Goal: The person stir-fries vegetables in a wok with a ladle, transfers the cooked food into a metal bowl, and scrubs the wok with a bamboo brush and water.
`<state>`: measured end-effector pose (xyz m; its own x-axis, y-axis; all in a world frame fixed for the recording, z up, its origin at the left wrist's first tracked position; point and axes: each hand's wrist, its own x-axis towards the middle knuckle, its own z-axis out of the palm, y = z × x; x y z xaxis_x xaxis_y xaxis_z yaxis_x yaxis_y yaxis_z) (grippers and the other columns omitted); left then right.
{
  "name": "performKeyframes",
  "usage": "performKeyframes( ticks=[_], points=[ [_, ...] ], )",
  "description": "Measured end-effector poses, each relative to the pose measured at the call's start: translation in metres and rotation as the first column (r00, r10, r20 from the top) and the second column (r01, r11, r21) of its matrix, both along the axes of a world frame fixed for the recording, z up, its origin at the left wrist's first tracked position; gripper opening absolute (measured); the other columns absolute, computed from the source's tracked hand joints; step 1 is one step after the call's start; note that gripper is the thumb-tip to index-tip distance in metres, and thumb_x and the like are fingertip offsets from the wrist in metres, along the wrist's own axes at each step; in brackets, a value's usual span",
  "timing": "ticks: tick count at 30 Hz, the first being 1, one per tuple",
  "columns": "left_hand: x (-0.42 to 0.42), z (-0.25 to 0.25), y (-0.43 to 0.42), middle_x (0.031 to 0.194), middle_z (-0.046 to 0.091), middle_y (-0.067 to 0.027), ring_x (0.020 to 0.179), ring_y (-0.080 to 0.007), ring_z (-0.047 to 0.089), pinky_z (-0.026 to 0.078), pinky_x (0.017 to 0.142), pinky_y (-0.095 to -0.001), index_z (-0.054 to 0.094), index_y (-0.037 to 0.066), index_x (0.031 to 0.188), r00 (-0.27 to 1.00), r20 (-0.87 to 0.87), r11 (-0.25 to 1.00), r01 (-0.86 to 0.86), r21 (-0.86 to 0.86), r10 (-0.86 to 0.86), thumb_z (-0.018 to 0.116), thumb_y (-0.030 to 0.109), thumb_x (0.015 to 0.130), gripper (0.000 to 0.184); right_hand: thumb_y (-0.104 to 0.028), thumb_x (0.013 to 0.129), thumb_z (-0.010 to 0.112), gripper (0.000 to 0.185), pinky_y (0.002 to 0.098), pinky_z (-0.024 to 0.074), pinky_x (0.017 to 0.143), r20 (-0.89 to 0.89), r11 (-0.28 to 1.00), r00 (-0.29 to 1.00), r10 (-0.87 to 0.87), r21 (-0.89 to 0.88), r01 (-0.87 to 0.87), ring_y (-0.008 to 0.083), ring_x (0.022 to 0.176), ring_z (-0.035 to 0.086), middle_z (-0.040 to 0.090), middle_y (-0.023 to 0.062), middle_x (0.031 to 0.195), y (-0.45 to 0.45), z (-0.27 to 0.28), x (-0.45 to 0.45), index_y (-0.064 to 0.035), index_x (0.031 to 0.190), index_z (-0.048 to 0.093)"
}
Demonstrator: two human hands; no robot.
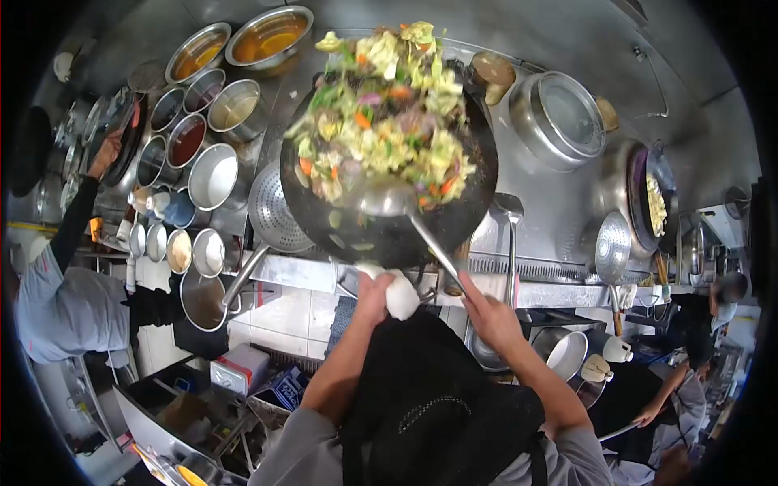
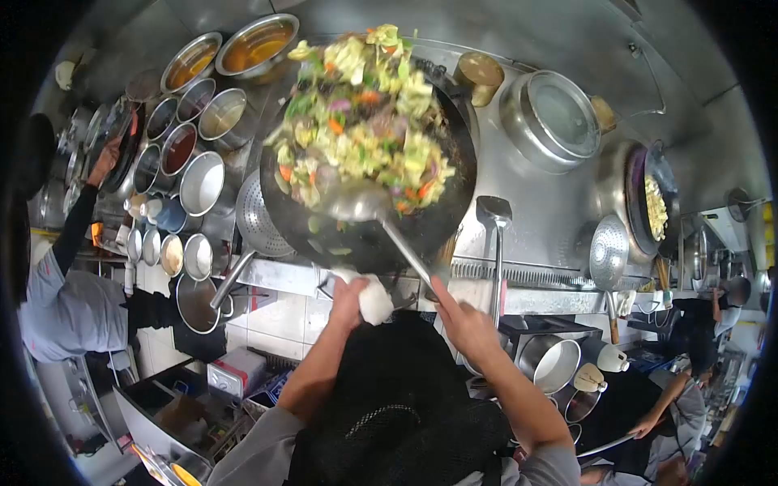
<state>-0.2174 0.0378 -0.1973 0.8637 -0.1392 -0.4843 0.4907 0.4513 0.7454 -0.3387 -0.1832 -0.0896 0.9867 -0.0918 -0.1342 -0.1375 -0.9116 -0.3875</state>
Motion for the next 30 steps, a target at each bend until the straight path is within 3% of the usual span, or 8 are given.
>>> performKeyframes(
  ticks=[6,9,12,15,23,25,28,30],
  points=[
    [0.101,0.011,0.002,0.117,0.066,-0.0135,0.104,-0.0237,0.069,0.062,0.083,-0.0439,0.053,0.004,0.132,0.989,-0.078,0.908,0.085,-0.41,-0.127,0.06,0.005,0.097,0.036,-0.019,0.099,0.069,0.059,0.0484,0.0573,0.065,-0.146,0.975,0.986,0.085,0.217,-0.052,0.0435,0.069,0.068,0.073,0.0177,0.084,-0.005,0.139,-0.014,-0.0254,0.154,0.05],
    [0.109,0.022,0.004,0.112,0.068,-0.0137,0.093,-0.0268,0.073,0.063,0.076,-0.045,0.057,0.004,0.128,0.98,-0.142,0.989,0.134,-0.066,-0.142,0.06,0.015,0.1,0.03,-0.016,0.1,0.069,0.058,0.0405,0.0562,0.062,-0.223,0.93,0.975,-0.019,0.353,0.099,0.0337,0.063,0.069,0.071,0.0157,0.078,-0.001,0.143,-0.012,-0.0208,0.155,0.051],
    [0.119,-0.026,-0.001,0.107,0.067,-0.0135,0.088,-0.0266,0.072,0.063,0.072,-0.0435,0.054,0.003,0.123,0.979,-0.163,0.988,0.101,-0.116,-0.119,0.064,0.01,0.095,0.03,-0.013,0.104,0.064,0.055,0.0284,0.0484,0.06,-0.27,0.83,0.934,-0.236,0.444,0.338,0.0084,0.059,0.054,0.056,0.0037,0.063,0.006,0.136,0.007,-0.0138,0.157,0.048],
    [0.125,-0.033,-0.008,0.103,0.065,-0.012,0.087,-0.026,0.072,0.063,0.072,-0.0439,0.049,0.006,0.122,0.964,-0.223,0.988,0.13,-0.087,-0.147,0.068,0.007,0.091,0.036,-0.014,0.105,0.061,0.053,0.0272,0.0465,0.06,-0.253,0.79,0.895,-0.367,0.423,0.443,0.008,0.06,0.055,0.055,0.0029,0.063,0.004,0.127,0.046,-0.013,0.156,0.048],
    [0.138,-0.029,0.001,0.11,0.067,-0.0131,0.089,-0.0275,0.073,0.064,0.071,-0.0461,0.049,0.005,0.131,0.925,-0.22,0.95,0.296,-0.097,-0.311,0.065,0.001,0.089,0.045,-0.025,0.108,0.052,0.049,0.0423,0.0563,0.072,0.362,0.987,0.918,-0.162,0.046,0.156,0.031,0.076,0.073,0.071,0.0223,0.084,-0.077,0.023,0.211,-0.0084,0.155,0.048],
    [0.136,-0.021,-0.004,0.108,0.067,-0.0142,0.089,-0.0294,0.073,0.064,0.071,-0.0477,0.05,0.001,0.129,0.953,-0.177,0.968,0.234,-0.089,-0.247,0.062,-0.001,0.089,0.042,-0.026,0.109,0.05,0.049,0.0484,0.0545,0.091,0.146,0.968,0.961,-0.234,0.124,0.217,0.0478,0.107,0.069,0.07,0.0342,0.109,-0.069,0.03,0.265,-0.0068,0.154,0.046],
    [0.133,-0.022,-0.01,0.098,0.068,-0.0152,0.078,-0.0257,0.071,0.058,0.062,-0.0426,0.057,-0.007,0.114,0.973,-0.162,0.986,0.156,-0.057,-0.163,0.066,0.002,0.086,0.03,-0.023,0.107,0.051,0.052,0.0581,0.0511,0.087,-0.219,0.886,0.939,-0.265,0.329,0.327,0.0555,0.101,0.064,0.067,0.0365,0.104,-0.018,0.08,0.308,-0.0102,0.156,0.042],
    [0.135,-0.024,-0.009,0.093,0.068,-0.0151,0.076,-0.0249,0.071,0.057,0.06,-0.0417,0.058,-0.009,0.108,0.967,-0.178,0.983,0.179,-0.034,-0.182,0.065,0.002,0.086,0.025,-0.024,0.107,0.05,0.053,0.058,0.0524,0.086,-0.031,0.953,0.994,-0.102,0.283,0.106,0.0546,0.099,0.065,0.068,0.0364,0.103,-0.026,0.032,0.314,-0.0119,0.158,0.039]
  ],
)
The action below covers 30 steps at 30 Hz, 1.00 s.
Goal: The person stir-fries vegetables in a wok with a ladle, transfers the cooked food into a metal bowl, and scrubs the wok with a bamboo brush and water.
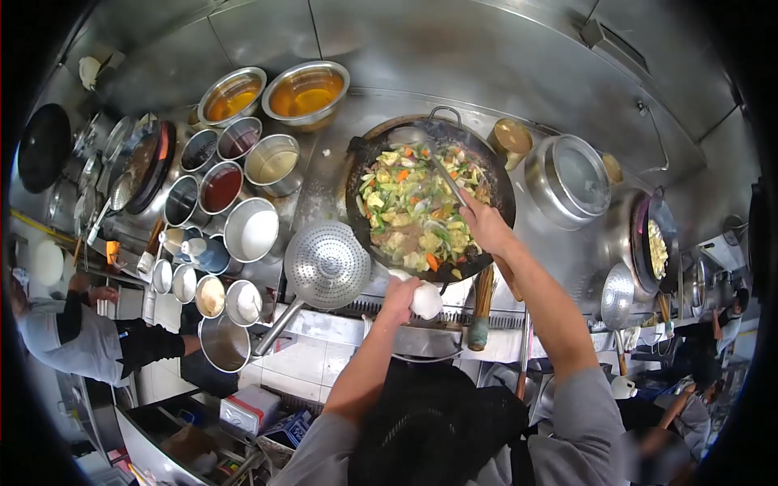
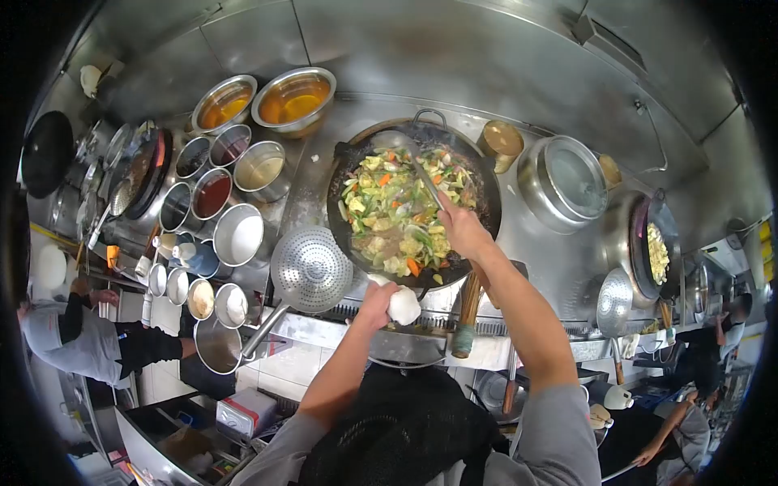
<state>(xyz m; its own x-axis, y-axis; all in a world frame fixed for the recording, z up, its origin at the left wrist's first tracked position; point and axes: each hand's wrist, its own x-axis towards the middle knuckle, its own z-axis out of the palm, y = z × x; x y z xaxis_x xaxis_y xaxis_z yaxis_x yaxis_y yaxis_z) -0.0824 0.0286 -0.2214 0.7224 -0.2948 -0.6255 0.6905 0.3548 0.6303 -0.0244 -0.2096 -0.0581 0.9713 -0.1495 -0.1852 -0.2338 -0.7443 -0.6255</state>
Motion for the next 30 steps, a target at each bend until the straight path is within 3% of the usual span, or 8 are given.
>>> performKeyframes(
  ticks=[1,6,8,11,14,21,25,30],
  points=[
    [-0.002,0.001,0.001,0.093,0.068,-0.0151,0.076,-0.0249,0.071,0.057,0.06,-0.0417,0.058,-0.009,0.108,1.0,-0.002,1.0,-0.002,0.005,0.002,0.065,0.002,0.086,0.025,-0.024,0.107,0.05,0.055,0.058,0.0537,0.085,0.152,0.98,0.971,0.182,-0.109,-0.167,0.0536,0.097,0.067,0.068,0.0362,0.103,-0.001,-0.019,-0.003,-0.0136,0.159,0.037],
    [-0.003,0.016,-0.002,0.093,0.068,-0.0129,0.075,-0.0238,0.071,0.058,0.062,-0.04,0.061,-0.007,0.106,0.999,0.034,0.999,-0.037,-0.032,0.038,0.062,0.001,0.086,0.021,-0.038,0.106,0.054,0.058,0.054,0.0597,0.069,-0.155,0.75,0.918,0.364,-0.536,-0.388,0.0409,0.076,0.073,0.072,0.0219,0.087,-0.003,0.008,-0.048,-0.0394,0.16,0.035],
    [-0.001,0.007,0.001,0.1,0.066,-0.0117,0.082,-0.0246,0.072,0.061,0.067,-0.0422,0.054,-0.001,0.122,1.0,0.029,0.997,0.009,-0.074,-0.007,0.059,-0.002,0.089,0.033,-0.039,0.105,0.055,0.059,0.0522,0.0592,0.063,-0.104,0.676,0.904,0.415,-0.629,-0.382,0.0381,0.07,0.072,0.071,0.0174,0.085,-0.037,0.006,-0.066,-0.0419,0.16,0.035],
    [-0.005,0.019,-0.001,0.094,0.066,-0.0099,0.08,-0.0227,0.071,0.062,0.067,-0.0413,0.057,-0.002,0.111,0.996,0.077,0.997,-0.046,-0.066,0.051,0.06,-0.001,0.089,0.022,-0.043,0.103,0.058,0.059,0.0466,0.0577,0.053,-0.103,0.425,0.891,0.443,-0.851,-0.309,0.0303,0.056,0.068,0.067,0.0058,0.079,-0.073,0.021,-0.101,-0.049,0.157,0.037],
    [-0.003,-0.005,0.005,0.095,0.066,-0.0097,0.082,-0.0231,0.072,0.062,0.068,-0.0421,0.057,0.0,0.111,0.999,-0.023,0.996,0.032,-0.079,-0.034,0.062,-0.001,0.089,0.023,-0.04,0.103,0.06,0.056,0.044,0.0572,0.053,-0.151,0.4,0.897,0.416,-0.855,-0.33,0.0282,0.055,0.066,0.066,0.005,0.08,-0.099,0.043,-0.135,-0.0482,0.155,0.042],
    [0.005,0.034,0.007,0.097,0.068,-0.011,0.084,-0.0258,0.072,0.063,0.073,-0.0434,0.058,0.0,0.108,0.982,-0.188,0.995,0.015,-0.099,-0.033,0.067,-0.001,0.088,0.021,-0.027,0.096,0.071,0.054,0.0445,0.0529,0.056,0.012,0.645,0.961,0.277,-0.744,-0.176,0.031,0.058,0.064,0.065,0.0081,0.08,-0.114,0.135,-0.177,-0.036,0.148,0.058],
    [0.008,0.02,0.007,0.093,0.068,-0.0115,0.081,-0.0255,0.072,0.062,0.07,-0.0441,0.06,-0.002,0.103,0.972,-0.211,0.992,0.082,-0.093,-0.1,0.066,-0.001,0.087,0.017,-0.018,0.093,0.072,0.06,0.0444,0.0539,0.057,-0.157,0.454,0.969,0.19,-0.861,-0.229,0.0293,0.06,0.066,0.062,0.0099,0.074,-0.121,0.178,-0.181,-0.0346,0.149,0.057],
    [0.009,0.009,0.0,0.089,0.067,-0.0107,0.074,-0.0243,0.071,0.06,0.064,-0.0433,0.061,-0.001,0.101,0.972,-0.227,0.997,0.054,-0.06,-0.066,0.062,-0.002,0.085,0.015,-0.032,0.103,0.06,0.061,0.0514,0.058,0.065,-0.275,0.487,0.946,0.173,-0.811,-0.325,0.0401,0.066,0.069,0.07,0.0171,0.078,-0.149,0.062,-0.14,-0.0394,0.159,0.039]
  ],
)
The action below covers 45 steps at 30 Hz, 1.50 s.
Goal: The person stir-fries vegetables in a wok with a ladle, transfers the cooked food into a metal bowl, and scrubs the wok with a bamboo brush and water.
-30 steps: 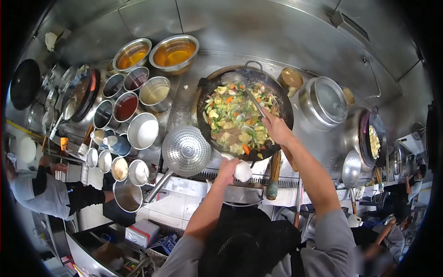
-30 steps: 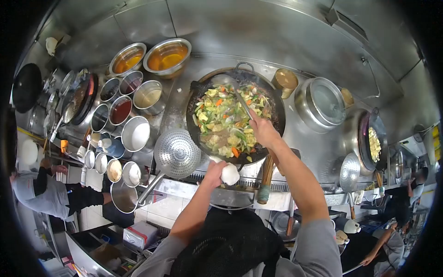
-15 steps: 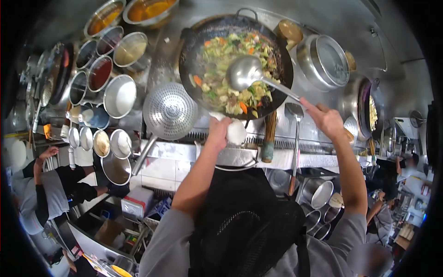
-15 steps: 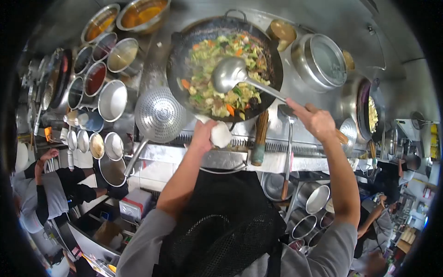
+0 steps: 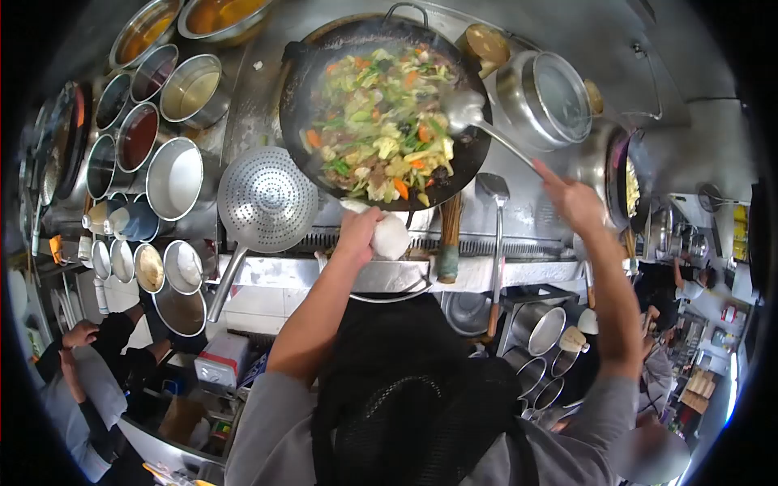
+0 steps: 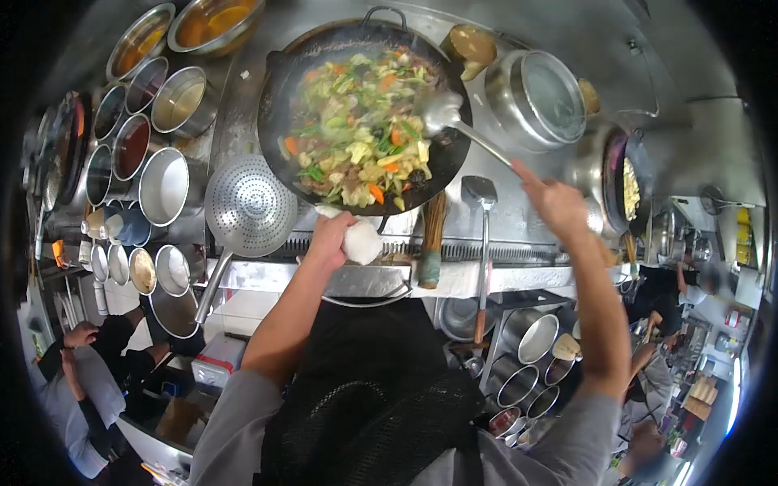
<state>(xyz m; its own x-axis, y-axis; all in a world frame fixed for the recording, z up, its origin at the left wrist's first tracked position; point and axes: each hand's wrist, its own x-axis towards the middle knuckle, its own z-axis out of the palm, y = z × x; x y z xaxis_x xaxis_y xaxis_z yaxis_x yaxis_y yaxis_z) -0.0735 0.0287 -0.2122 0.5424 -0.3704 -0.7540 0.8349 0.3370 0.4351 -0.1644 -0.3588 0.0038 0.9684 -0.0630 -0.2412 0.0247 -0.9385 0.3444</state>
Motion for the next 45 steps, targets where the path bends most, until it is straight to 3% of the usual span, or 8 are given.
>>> performKeyframes(
  ticks=[17,20,24,26,30,33,42,45],
  points=[
    [-0.04,-0.009,-0.004,0.101,0.066,-0.0152,0.084,-0.0268,0.072,0.064,0.067,-0.0486,0.051,0.001,0.116,0.965,0.197,0.985,-0.166,-0.05,0.173,0.062,0.014,0.098,0.025,-0.026,0.107,0.056,0.053,0.0542,0.0533,0.064,0.123,0.777,0.919,-0.374,0.582,0.239,0.0467,0.063,0.066,0.067,0.0246,0.069,0.118,-0.043,-0.113,-0.0233,0.159,0.042],
    [-0.052,0.024,0.002,0.091,0.067,-0.0126,0.075,-0.0252,0.072,0.063,0.065,-0.0463,0.056,-0.001,0.103,0.967,0.215,0.99,-0.14,-0.001,0.137,0.058,0.012,0.098,0.014,-0.026,0.108,0.056,0.048,0.0413,0.0526,0.068,-0.085,0.454,0.919,-0.386,0.85,0.269,0.0411,0.063,0.065,0.064,0.0253,0.072,0.126,0.002,-0.125,-0.0198,0.155,0.05],
    [-0.084,0.06,0.005,0.08,0.065,-0.0094,0.067,-0.0226,0.069,0.061,0.06,-0.0423,0.059,0.001,0.087,0.961,0.216,0.978,-0.192,0.08,0.171,0.058,0.008,0.094,0.011,-0.025,0.108,0.056,0.047,0.0446,0.0531,0.068,-0.393,0.531,0.898,-0.196,0.727,0.435,0.0401,0.063,0.066,0.064,0.0246,0.07,0.108,0.11,-0.127,-0.0194,0.154,0.051],
    [-0.086,0.047,0.007,0.08,0.065,-0.0094,0.064,-0.0223,0.068,0.06,0.058,-0.0419,0.059,0.001,0.087,0.952,0.264,0.987,-0.16,0.01,0.151,0.058,0.009,0.094,0.01,-0.028,0.108,0.054,0.048,0.046,0.0511,0.057,-0.152,0.756,0.986,0.074,0.653,0.044,0.029,0.056,0.066,0.061,0.0141,0.059,0.111,0.099,-0.134,-0.0219,0.155,0.05],
    [-0.101,0.041,-0.001,0.091,0.067,-0.0122,0.074,-0.0237,0.07,0.06,0.063,-0.041,0.058,-0.002,0.104,0.96,0.273,0.989,-0.096,0.111,0.063,0.062,0.009,0.093,0.016,-0.029,0.108,0.05,0.064,0.0524,0.0576,0.064,-0.095,0.938,0.994,-0.058,0.335,0.087,0.0384,0.064,0.07,0.069,0.019,0.079,0.148,-0.08,-0.142,-0.0291,0.165,0.023],
    [-0.157,-0.022,0.019,0.115,0.065,-0.0144,0.099,-0.0271,0.07,0.061,0.076,-0.041,0.047,0.003,0.134,0.942,0.336,0.988,-0.061,0.14,0.01,0.064,0.008,0.092,0.045,-0.03,0.105,0.055,0.064,0.0536,0.0554,0.056,0.103,0.794,0.962,-0.253,0.59,0.146,0.0404,0.062,0.068,0.068,0.017,0.076,0.198,-0.15,-0.17,-0.0336,0.163,0.029],
    [-0.034,0.026,0.008,0.113,0.064,-0.0125,0.099,-0.0271,0.07,0.063,0.08,-0.0444,0.049,0.004,0.125,0.957,0.058,0.905,-0.246,-0.348,0.283,0.059,0.005,0.097,0.03,-0.018,0.094,0.075,0.062,0.0477,0.0571,0.06,0.099,0.673,0.975,-0.197,0.737,0.061,0.0349,0.062,0.068,0.068,0.0133,0.074,0.166,-0.003,-0.21,-0.0262,0.152,0.054],
    [-0.029,0.008,-0.006,0.103,0.068,-0.0127,0.08,-0.0252,0.072,0.063,0.069,-0.0415,0.056,0.003,0.115,0.956,0.21,0.976,-0.217,0.03,0.206,0.059,0.006,0.094,0.021,-0.013,0.095,0.074,0.062,0.0465,0.0566,0.063,0.155,0.574,0.923,-0.351,0.815,0.081,0.0373,0.064,0.069,0.069,0.0186,0.079,0.158,-0.006,-0.187,-0.0222,0.153,0.053]
  ],
)
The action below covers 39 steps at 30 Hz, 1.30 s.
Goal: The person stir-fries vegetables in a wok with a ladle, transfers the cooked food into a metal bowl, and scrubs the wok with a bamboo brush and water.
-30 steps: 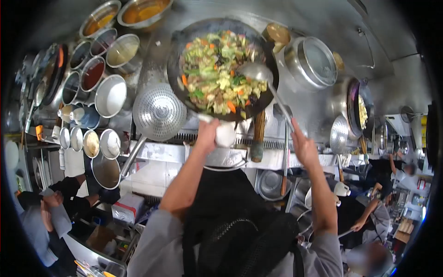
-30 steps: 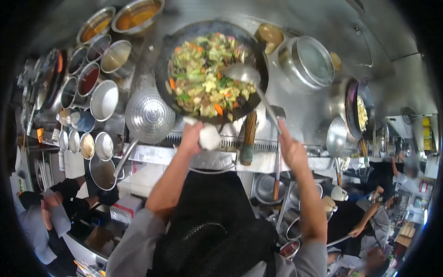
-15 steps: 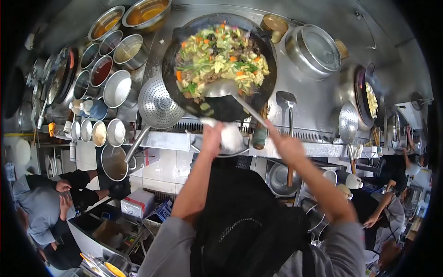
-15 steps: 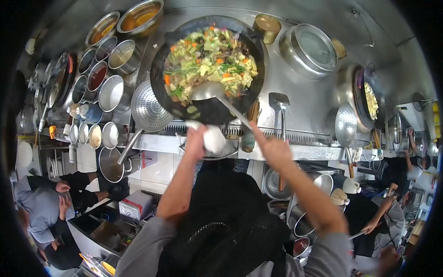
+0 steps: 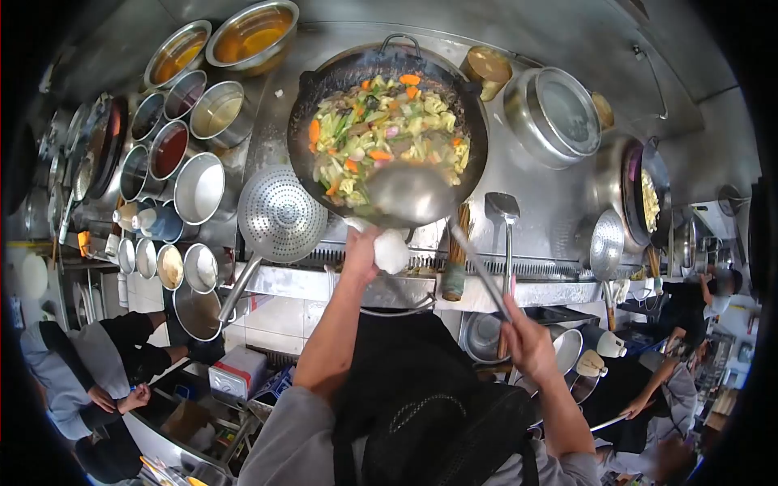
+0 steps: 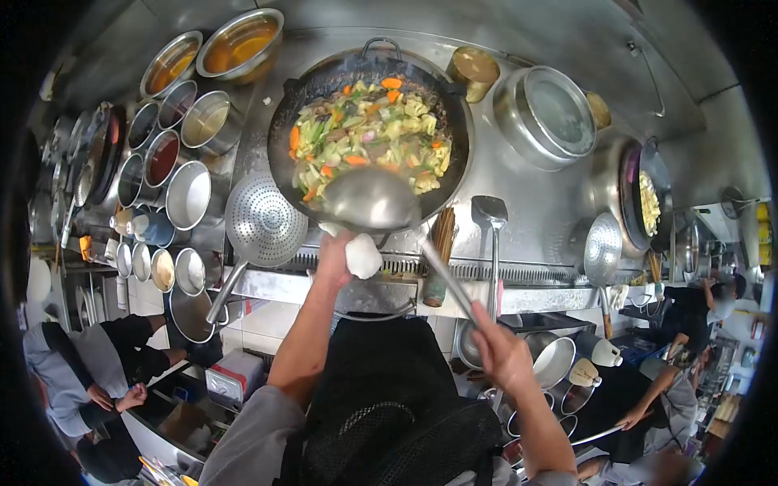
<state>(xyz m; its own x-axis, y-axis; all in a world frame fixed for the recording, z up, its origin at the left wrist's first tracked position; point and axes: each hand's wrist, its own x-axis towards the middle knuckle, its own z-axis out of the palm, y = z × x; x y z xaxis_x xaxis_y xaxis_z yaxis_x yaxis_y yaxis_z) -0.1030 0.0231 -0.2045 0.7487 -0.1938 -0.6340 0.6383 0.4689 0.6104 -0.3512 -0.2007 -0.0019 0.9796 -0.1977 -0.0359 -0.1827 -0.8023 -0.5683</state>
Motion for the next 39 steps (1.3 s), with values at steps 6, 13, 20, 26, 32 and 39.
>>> performKeyframes(
  ticks=[6,13,20,26,32,39],
  points=[
    [0.01,0.008,-0.002,0.099,0.068,-0.0095,0.084,-0.0236,0.073,0.063,0.068,-0.0419,0.055,0.002,0.12,0.993,0.033,0.994,0.113,0.004,-0.113,0.06,0.003,0.089,0.031,-0.021,0.107,0.055,0.052,0.0514,0.052,0.071,0.016,0.982,0.983,-0.181,-0.048,0.181,0.0493,0.08,0.069,0.066,0.0319,0.083,-0.046,-0.037,0.166,-0.0141,0.157,0.045],
    [0.012,-0.036,0.0,0.095,0.068,-0.0101,0.076,-0.0225,0.071,0.06,0.063,-0.0404,0.058,-0.002,0.114,0.989,0.044,0.989,0.142,-0.041,-0.14,0.062,0.001,0.088,0.027,-0.031,0.109,0.05,0.05,0.0504,0.053,0.087,0.048,0.996,0.995,0.089,-0.02,-0.088,0.0516,0.1,0.067,0.068,0.034,0.104,-0.034,-0.092,0.32,-0.015,0.156,0.044],
    [0.01,-0.006,-0.002,0.09,0.068,-0.011,0.075,-0.0199,0.069,0.057,0.065,-0.0358,0.058,-0.004,0.102,0.997,0.009,0.997,0.075,-0.034,-0.074,0.064,0.003,0.09,0.016,-0.037,0.104,0.059,0.056,0.0523,0.0583,0.068,-0.257,0.895,0.943,0.21,-0.338,-0.291,0.0421,0.076,0.071,0.074,0.0182,0.091,-0.033,-0.045,0.235,-0.0451,0.157,0.041],
    [0.013,-0.019,0.0,0.102,0.068,-0.0127,0.084,-0.0221,0.071,0.06,0.068,-0.0389,0.054,-0.004,0.117,0.989,0.02,0.987,0.148,-0.057,-0.147,0.065,0.002,0.088,0.032,-0.032,0.101,0.066,0.055,0.0475,0.0565,0.061,-0.19,0.781,0.96,0.207,-0.558,-0.279,0.0365,0.069,0.071,0.073,0.0144,0.089,-0.066,0.004,0.146,-0.0399,0.153,0.051],
    [0.017,0.007,0.002,0.112,0.067,-0.0111,0.095,-0.02,0.07,0.059,0.077,-0.0348,0.054,-0.003,0.127,0.987,0.0,0.978,0.157,-0.137,-0.159,0.064,-0.002,0.087,0.041,-0.025,0.095,0.072,0.056,0.0451,0.0534,0.055,-0.155,0.682,0.981,0.118,-0.705,-0.193,0.0315,0.057,0.063,0.066,0.0094,0.077,-0.093,0.094,0.12,-0.0355,0.148,0.058],
    [0.017,-0.006,0.001,0.104,0.066,-0.0102,0.089,-0.02,0.07,0.06,0.073,-0.0359,0.056,-0.002,0.118,0.988,-0.06,0.984,0.132,-0.123,-0.14,0.064,-0.003,0.085,0.034,-0.022,0.102,0.059,0.067,0.0464,0.059,0.062,-0.456,0.406,0.889,0.046,-0.805,-0.433,0.0348,0.064,0.07,0.069,0.0157,0.084,-0.139,0.069,0.166,-0.0403,0.161,0.033]
  ],
)
